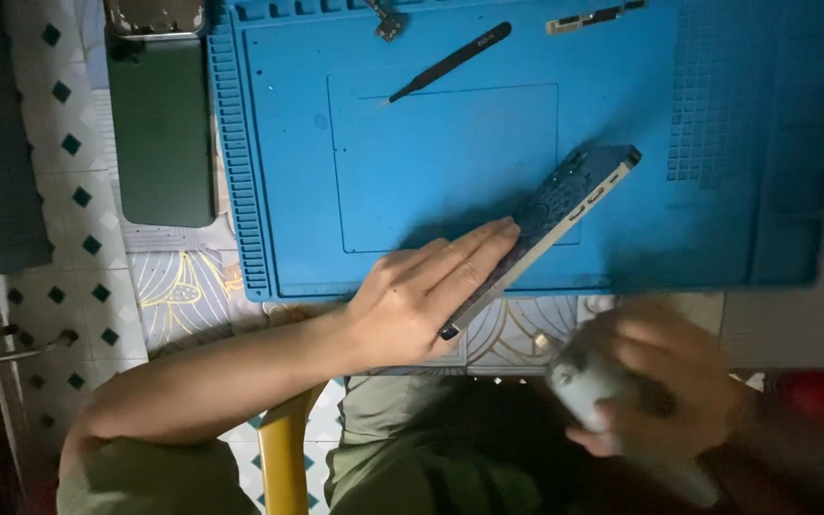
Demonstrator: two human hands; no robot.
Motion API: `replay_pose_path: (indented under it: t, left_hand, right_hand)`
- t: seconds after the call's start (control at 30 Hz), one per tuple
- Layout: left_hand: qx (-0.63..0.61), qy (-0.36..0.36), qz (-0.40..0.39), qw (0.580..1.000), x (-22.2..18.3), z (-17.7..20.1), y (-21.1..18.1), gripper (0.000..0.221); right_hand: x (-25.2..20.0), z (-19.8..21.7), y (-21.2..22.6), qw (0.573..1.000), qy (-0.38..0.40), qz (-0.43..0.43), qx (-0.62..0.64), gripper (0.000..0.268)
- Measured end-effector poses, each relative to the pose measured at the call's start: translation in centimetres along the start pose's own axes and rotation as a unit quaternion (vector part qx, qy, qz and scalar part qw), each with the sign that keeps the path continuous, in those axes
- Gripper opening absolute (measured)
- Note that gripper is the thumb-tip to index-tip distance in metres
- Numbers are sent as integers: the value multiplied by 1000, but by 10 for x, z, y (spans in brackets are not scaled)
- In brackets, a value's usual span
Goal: Using a handheld rotary tool to grind or sand the metal frame of a mobile phone chassis on a repair bench.
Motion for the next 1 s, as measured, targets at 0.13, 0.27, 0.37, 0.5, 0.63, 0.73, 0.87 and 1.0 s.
replay_pose_path:
  t: [0.13,0.27,0.37,0.5,0.63,0.73,0.87,1.0]
  left_hand:
    - [8,-5,-8,1000,1,0,-1,49]
    - [-14,-22,3,1000,-1,-1,1,42]
    - [-12,-12,3,1000,-1,-2,1,46]
    - [-25,-13,9,1000,1,0,0,42]
    - [-13,-20,-1,1000,2,0,-1,45]
    - [-6,-4,2,1000,2,-1,-1,40]
    - [-13,-17,-2,1000,2,0,-1,45]
    - [-14,-11,1,1000,2,-1,-1,42]
  right_hand:
    - [-16,2,-6,999,42,5,28,68]
    - [-34,-7,-18,995,60,-68,29,92]
    - [9,5,-4,999,39,-13,15,75]
    - [-3,3,-15,998,-2,-16,56,78]
    - [2,5,-11,999,-7,-34,38,66]
    - [6,6,-2,1000,-13,23,-10,64]
    - [-10,0,-7,999,-24,-32,0,60]
    - [-13,-1,-2,1000,1,7,-24,70]
Point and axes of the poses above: each hand's wrist, its own x-axis towards the middle knuckle, its own z-axis out of the back of the hand, y = z × x, the point moved 5 cm from there along x, towards the middle knuckle, and after that the axes turned 15 degrees about y, right-handed, at the moved point
